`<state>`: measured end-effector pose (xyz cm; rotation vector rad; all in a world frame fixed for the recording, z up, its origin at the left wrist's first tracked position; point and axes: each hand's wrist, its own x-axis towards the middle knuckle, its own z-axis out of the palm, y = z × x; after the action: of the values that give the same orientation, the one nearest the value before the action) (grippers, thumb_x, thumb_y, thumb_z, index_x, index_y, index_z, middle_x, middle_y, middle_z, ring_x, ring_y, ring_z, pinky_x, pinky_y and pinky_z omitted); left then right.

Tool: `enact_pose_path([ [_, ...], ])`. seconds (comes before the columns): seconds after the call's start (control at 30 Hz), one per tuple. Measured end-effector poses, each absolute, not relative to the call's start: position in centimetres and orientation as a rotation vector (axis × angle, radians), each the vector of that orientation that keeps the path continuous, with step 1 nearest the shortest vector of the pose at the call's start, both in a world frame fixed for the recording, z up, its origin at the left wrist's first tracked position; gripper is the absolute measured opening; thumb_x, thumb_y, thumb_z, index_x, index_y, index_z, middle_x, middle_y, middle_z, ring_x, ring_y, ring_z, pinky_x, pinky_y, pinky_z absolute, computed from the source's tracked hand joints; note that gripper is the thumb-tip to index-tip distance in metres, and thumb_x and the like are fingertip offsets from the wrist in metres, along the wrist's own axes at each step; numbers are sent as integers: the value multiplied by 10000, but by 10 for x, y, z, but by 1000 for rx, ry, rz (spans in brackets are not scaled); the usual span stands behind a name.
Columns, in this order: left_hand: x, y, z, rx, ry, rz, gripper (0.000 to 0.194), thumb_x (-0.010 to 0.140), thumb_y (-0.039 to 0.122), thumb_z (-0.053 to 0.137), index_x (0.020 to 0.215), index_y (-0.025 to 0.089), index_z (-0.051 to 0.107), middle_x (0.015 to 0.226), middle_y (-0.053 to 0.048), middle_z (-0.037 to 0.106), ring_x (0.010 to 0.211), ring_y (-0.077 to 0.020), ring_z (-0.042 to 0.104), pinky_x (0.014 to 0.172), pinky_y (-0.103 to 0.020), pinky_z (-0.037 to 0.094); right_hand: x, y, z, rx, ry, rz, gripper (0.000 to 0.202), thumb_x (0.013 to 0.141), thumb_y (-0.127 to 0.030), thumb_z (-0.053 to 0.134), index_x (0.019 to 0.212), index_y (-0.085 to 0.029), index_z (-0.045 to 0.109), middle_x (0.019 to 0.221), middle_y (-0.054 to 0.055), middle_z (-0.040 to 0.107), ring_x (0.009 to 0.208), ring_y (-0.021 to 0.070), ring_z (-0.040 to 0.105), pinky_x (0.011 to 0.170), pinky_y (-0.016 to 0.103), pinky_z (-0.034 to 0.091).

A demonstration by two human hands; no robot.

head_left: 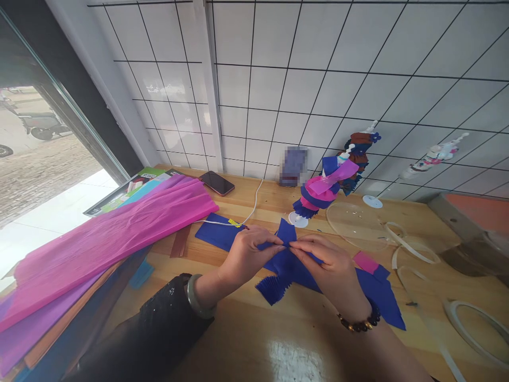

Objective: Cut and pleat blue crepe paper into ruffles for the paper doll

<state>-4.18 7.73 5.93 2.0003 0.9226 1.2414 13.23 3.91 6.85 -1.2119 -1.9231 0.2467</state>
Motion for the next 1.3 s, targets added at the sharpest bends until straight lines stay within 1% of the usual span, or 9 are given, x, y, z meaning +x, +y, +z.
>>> enact_pose_path([
  [0.07,-42,77,59,1994,931,1210,56,704,218,628,731,181,661,725,-21,667,724,-143,604,755,-278,456,132,39,69,-1215,-1923,258,128,794,-192,537,849,-236,643,818,26,631,767,153,591,677,297,485],
  [0.2,-43,78,57,2000,853,1148,147,724,217,607,861,207,660,816,-21,674,805,-151,598,776,-276,453,132,39,69,-1222,-1923,291,120,799,-200,528,837,-228,638,828,25,627,782,153,589,690,295,481],
  [0.33,-44,79,55,2014,812,1132,109,746,235,585,797,193,672,756,-22,675,750,-143,596,742,-269,456,131,38,70,-1241,-1931,312,105,799,-211,533,837,-224,630,823,23,630,783,152,586,699,295,478],
  [0.47,-44,80,57,2017,844,1141,102,746,239,584,772,187,667,751,-25,670,746,-144,595,744,-275,456,131,37,70,-1289,-1896,307,81,789,-229,550,817,-223,625,809,14,642,769,149,591,703,294,478],
  [0.57,-44,79,58,2004,874,1171,77,722,243,612,734,181,656,733,-25,667,738,-145,593,744,-281,456,131,37,69,-1311,-1867,307,77,782,-245,555,798,-224,628,800,10,648,763,152,598,697,294,482],
  [0.7,-44,78,59,1967,895,1198,96,687,265,650,691,170,640,699,-26,655,701,-141,589,719,-281,457,132,37,67,-1351,-1795,349,81,765,-267,570,785,-236,642,843,11,659,799,161,608,722,297,490],
  [1.0,-42,81,54,1754,815,1155,135,657,282,674,681,152,647,744,-40,646,715,-137,599,689,-252,477,133,37,72,-1430,-1671,402,83,707,-291,625,724,-226,673,821,22,681,796,175,622,721,297,500],
  [1.17,-42,79,56,1723,815,1064,214,647,283,681,830,173,663,829,-41,663,780,-150,610,737,-259,481,136,37,71,-1384,-1728,423,98,725,-295,605,754,-231,674,844,29,677,804,181,621,729,320,502],
  [1.3,-43,79,56,1738,829,1041,155,681,290,649,776,170,673,770,-39,668,721,-144,613,675,-247,486,136,38,70,-1361,-1758,431,90,728,-292,606,752,-234,670,844,29,677,812,185,619,746,333,497],
])
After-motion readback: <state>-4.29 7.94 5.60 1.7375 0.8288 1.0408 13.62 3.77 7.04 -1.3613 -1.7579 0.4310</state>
